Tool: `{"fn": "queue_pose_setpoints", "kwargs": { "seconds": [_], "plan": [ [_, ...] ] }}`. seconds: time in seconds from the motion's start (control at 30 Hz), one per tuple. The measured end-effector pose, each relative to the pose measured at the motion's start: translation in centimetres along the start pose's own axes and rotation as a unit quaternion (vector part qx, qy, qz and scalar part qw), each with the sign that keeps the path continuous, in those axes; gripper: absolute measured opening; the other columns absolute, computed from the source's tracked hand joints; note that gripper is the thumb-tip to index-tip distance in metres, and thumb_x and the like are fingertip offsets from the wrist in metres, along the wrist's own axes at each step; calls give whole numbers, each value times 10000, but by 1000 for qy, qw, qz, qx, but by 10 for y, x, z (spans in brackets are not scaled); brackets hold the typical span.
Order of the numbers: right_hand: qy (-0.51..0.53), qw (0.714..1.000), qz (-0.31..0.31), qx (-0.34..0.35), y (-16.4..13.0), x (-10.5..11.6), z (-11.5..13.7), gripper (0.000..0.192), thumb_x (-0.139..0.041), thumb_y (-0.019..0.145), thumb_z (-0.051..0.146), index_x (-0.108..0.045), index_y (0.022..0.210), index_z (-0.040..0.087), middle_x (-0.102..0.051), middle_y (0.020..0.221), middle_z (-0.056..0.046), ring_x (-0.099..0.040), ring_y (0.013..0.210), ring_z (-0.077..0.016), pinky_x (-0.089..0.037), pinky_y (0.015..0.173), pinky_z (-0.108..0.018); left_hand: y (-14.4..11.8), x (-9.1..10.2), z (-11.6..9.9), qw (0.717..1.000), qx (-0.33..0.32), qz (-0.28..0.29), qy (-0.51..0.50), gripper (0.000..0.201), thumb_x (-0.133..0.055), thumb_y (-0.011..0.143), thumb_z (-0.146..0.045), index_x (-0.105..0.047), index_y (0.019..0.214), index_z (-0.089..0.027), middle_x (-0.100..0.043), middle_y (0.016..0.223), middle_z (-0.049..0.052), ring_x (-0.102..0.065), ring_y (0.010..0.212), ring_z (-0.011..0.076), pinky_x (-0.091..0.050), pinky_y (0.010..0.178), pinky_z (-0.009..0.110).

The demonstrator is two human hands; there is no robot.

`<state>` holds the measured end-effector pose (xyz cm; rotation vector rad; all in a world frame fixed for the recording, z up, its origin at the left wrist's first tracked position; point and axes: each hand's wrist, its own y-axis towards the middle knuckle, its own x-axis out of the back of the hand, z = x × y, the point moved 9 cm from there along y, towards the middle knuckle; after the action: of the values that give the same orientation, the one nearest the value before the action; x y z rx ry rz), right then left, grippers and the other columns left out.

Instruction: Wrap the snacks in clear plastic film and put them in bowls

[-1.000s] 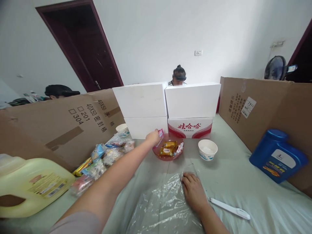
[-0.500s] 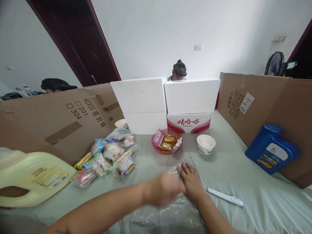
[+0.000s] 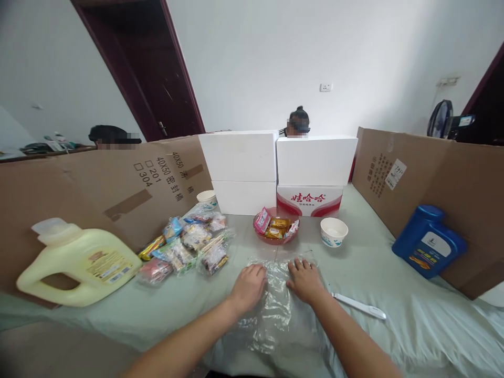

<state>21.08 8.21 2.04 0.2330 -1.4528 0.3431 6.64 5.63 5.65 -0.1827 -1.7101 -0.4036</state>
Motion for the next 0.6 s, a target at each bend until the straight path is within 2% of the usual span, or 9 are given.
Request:
{"fn": "queue_pose_setpoints", "kwargs": {
  "seconds": [0.07, 0.13, 0.2, 0.3, 0.4, 0.47, 0.53, 0.6],
  "plan": [
    [3, 1000, -2, 5, 3, 3, 14, 596, -434, 903, 487, -411, 1427, 205, -427, 1460, -148, -419, 1296, -339, -306, 1027, -509, 3, -6, -14, 998, -56, -6, -34, 312, -447, 934, -253, -594, 1197, -172, -605, 1248, 115, -530, 1179, 256, -382, 1033, 419],
    [7, 1000, 0, 14, 1, 1, 22, 617, -414, 904, 525, -380, 1444, 230, -379, 1497, -114, -361, 1345, -321, -264, 1065, -504, 6, -19, -14, 997, -71, 11, -40, 456, -460, 935, -388, -489, 1346, -193, -474, 1422, 110, -383, 1338, 278, -282, 1112, 463],
    [10, 1000, 6, 13, -6, -5, 19, 670, -412, 889, 572, -338, 1465, 239, -301, 1538, -89, -256, 1404, -319, -202, 1101, -518, 7, -35, -2, 997, -57, 50, -32, 635, -434, 915, -540, -348, 1457, -220, -293, 1544, 91, -183, 1435, 324, -148, 1147, 545],
    [15, 1000, 7, -11, -20, -12, -2, 742, -351, 890, 624, -260, 1495, 205, -208, 1565, -89, -151, 1440, -315, -136, 1123, -539, 2, -50, 21, 995, -16, 94, -24, 746, -372, 881, -664, -234, 1503, -276, -168, 1588, 45, -32, 1452, 367, -37, 1129, 620],
    [5, 998, 3, -59, -29, -11, -21, 769, -339, 886, 644, -267, 1493, 177, -204, 1563, -112, -133, 1442, -329, -99, 1126, -558, -3, -52, 26, 994, 2, 103, -29, 762, -354, 873, -678, -204, 1510, -286, -129, 1595, 28, 15, 1451, 373, -7, 1124, 629],
    [-5, 997, -15, -69, -30, -5, -20, 779, -367, 874, 653, -317, 1476, 161, -218, 1556, -135, -116, 1441, -351, -98, 1125, -559, -4, -52, 22, 994, 10, 105, -34, 776, -368, 861, -684, -221, 1506, -279, -127, 1595, 36, 10, 1450, 379, -7, 1125, 627],
    [-4, 999, -41, -32, -29, 0, -7, 777, -368, 874, 659, -319, 1477, 170, -204, 1562, -127, -88, 1446, -348, -102, 1132, -545, -2, -50, 17, 994, 13, 102, -36, 780, -397, 846, -690, -253, 1497, -284, -142, 1593, 43, -12, 1449, 384, -12, 1127, 624],
    [10, 999, -37, 23, -29, -5, 7, 764, -370, 880, 652, -292, 1487, 194, -198, 1565, -105, -96, 1447, -334, -121, 1137, -534, 2, -47, 19, 995, 14, 96, -36, 758, -434, 841, -675, -283, 1484, -304, -168, 1588, 46, -47, 1449, 380, -18, 1128, 622]
  ]
}}
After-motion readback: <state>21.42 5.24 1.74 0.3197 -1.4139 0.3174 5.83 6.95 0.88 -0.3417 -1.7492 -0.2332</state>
